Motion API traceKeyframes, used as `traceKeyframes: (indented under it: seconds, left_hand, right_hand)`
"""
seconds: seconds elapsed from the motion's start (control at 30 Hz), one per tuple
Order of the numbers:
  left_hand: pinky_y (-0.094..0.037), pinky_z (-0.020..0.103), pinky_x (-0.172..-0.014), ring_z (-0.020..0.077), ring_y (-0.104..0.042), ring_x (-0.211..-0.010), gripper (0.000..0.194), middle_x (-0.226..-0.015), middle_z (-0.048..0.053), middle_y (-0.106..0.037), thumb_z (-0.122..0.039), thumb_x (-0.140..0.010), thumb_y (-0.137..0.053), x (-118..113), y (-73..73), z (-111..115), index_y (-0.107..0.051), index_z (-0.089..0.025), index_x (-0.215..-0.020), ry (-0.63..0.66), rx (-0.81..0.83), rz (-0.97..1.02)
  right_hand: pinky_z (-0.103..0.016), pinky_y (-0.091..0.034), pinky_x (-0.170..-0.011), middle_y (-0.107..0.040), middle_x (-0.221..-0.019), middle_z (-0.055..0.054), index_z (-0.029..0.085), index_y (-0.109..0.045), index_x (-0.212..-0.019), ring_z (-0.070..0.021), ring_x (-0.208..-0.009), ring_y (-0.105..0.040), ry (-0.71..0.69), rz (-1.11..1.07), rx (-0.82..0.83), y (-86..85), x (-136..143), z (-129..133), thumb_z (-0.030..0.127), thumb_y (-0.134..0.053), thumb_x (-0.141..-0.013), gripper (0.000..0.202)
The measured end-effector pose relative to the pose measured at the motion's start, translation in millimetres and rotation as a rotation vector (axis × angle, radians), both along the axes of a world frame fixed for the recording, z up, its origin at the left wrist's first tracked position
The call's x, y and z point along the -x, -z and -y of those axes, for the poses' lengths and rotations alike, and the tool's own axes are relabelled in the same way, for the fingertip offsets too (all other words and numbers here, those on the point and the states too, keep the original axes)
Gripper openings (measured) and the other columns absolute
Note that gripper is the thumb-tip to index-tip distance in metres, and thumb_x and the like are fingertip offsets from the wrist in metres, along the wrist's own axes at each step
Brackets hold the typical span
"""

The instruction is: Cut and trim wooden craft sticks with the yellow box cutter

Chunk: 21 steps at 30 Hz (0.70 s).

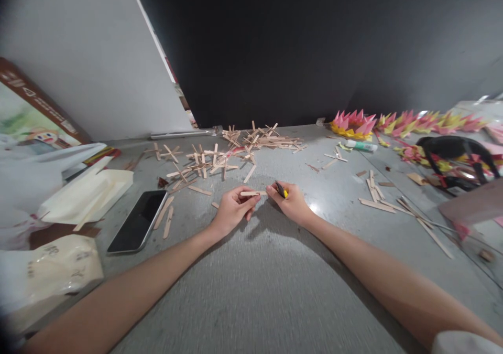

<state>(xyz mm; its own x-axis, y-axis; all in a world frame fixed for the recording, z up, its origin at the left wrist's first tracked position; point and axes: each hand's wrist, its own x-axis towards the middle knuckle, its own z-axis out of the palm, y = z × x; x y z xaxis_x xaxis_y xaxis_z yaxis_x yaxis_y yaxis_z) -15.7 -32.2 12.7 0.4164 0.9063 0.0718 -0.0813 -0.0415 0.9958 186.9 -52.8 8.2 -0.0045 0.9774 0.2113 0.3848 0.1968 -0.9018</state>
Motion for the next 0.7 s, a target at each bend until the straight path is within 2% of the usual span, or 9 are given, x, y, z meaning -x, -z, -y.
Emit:
traceKeyframes:
  seconds: [0.1,0.27,0.37,0.43,0.53,0.6,0.7]
  left_hand:
    - [-0.039,0.022,-0.043,0.0081,-0.050,-0.041,0.042,-0.061,-0.004,-0.061,-0.053,-0.085,-0.082,0.0,1.1,-0.2,-0.067,-0.015,-0.094,0.007,-0.006,0.005]
    - [-0.043,0.023,-0.050,0.0090,-0.053,-0.048,0.047,-0.069,-0.003,-0.063,-0.053,-0.090,-0.078,1.1,2.3,-1.0,-0.070,-0.016,-0.119,0.054,-0.038,0.015]
    - [-0.046,0.024,-0.057,0.0098,-0.056,-0.057,0.040,-0.078,0.000,-0.066,-0.053,-0.091,-0.076,1.2,3.5,-1.5,-0.074,-0.016,-0.106,0.052,-0.111,-0.013]
    - [-0.050,0.025,-0.066,0.0120,-0.062,-0.069,0.037,-0.087,0.003,-0.070,-0.053,-0.093,-0.075,0.4,4.4,-1.6,-0.072,-0.016,-0.097,-0.011,-0.200,-0.026]
    - [-0.055,0.028,-0.077,0.0148,-0.069,-0.082,0.037,-0.099,0.006,-0.072,-0.055,-0.100,-0.064,-2.0,6.2,-1.8,-0.059,-0.019,-0.099,-0.122,-0.241,0.037]
    - [-0.057,0.030,-0.069,0.0145,-0.071,-0.073,0.037,-0.098,0.005,-0.072,-0.058,-0.104,-0.054,-3.4,7.9,-2.4,-0.047,-0.022,-0.103,-0.130,-0.171,0.090]
    - [-0.056,0.028,-0.056,0.0126,-0.067,-0.056,0.038,-0.089,0.000,-0.070,-0.060,-0.104,-0.053,-4.3,11.0,-4.2,-0.037,-0.024,-0.103,-0.101,-0.093,0.101]
  right_hand:
    - [-0.028,-0.030,-0.056,-0.042,-0.059,0.003,0.022,-0.053,-0.068,-0.0136,-0.058,-0.037,-0.035,0.006,0.005,-0.7,0.7,1.6,0.069,-0.057,-0.097,0.055]
    - [-0.028,-0.030,-0.056,-0.046,-0.061,0.003,0.021,-0.055,-0.069,-0.0126,-0.058,-0.039,-0.154,0.015,0.056,-3.9,0.5,4.1,0.066,-0.053,-0.100,0.055]
    - [-0.027,-0.031,-0.057,-0.047,-0.061,0.003,0.020,-0.056,-0.069,-0.0123,-0.058,-0.039,-0.199,0.029,0.075,-5.6,0.0,4.2,0.065,-0.052,-0.101,0.055]
    - [-0.028,-0.033,-0.058,-0.049,-0.064,0.003,0.020,-0.059,-0.073,-0.0128,-0.060,-0.042,-0.217,0.028,0.052,-5.5,0.3,3.6,0.062,-0.054,-0.101,0.051]
    - [-0.027,-0.038,-0.062,-0.053,-0.075,0.002,0.021,-0.062,-0.096,-0.0141,-0.066,-0.047,-0.153,-0.049,-0.054,-2.8,1.8,2.7,0.056,-0.061,-0.099,0.035]
    - [-0.027,-0.039,-0.061,-0.051,-0.080,0.003,0.024,-0.055,-0.114,-0.0138,-0.066,-0.046,-0.112,-0.131,-0.093,-0.2,2.6,3.1,0.052,-0.063,-0.099,0.033]
    - [-0.024,-0.037,-0.056,-0.044,-0.082,0.006,0.028,-0.042,-0.122,-0.0124,-0.062,-0.042,-0.142,-0.203,-0.080,2.4,2.4,5.7,0.047,-0.063,-0.101,0.035]
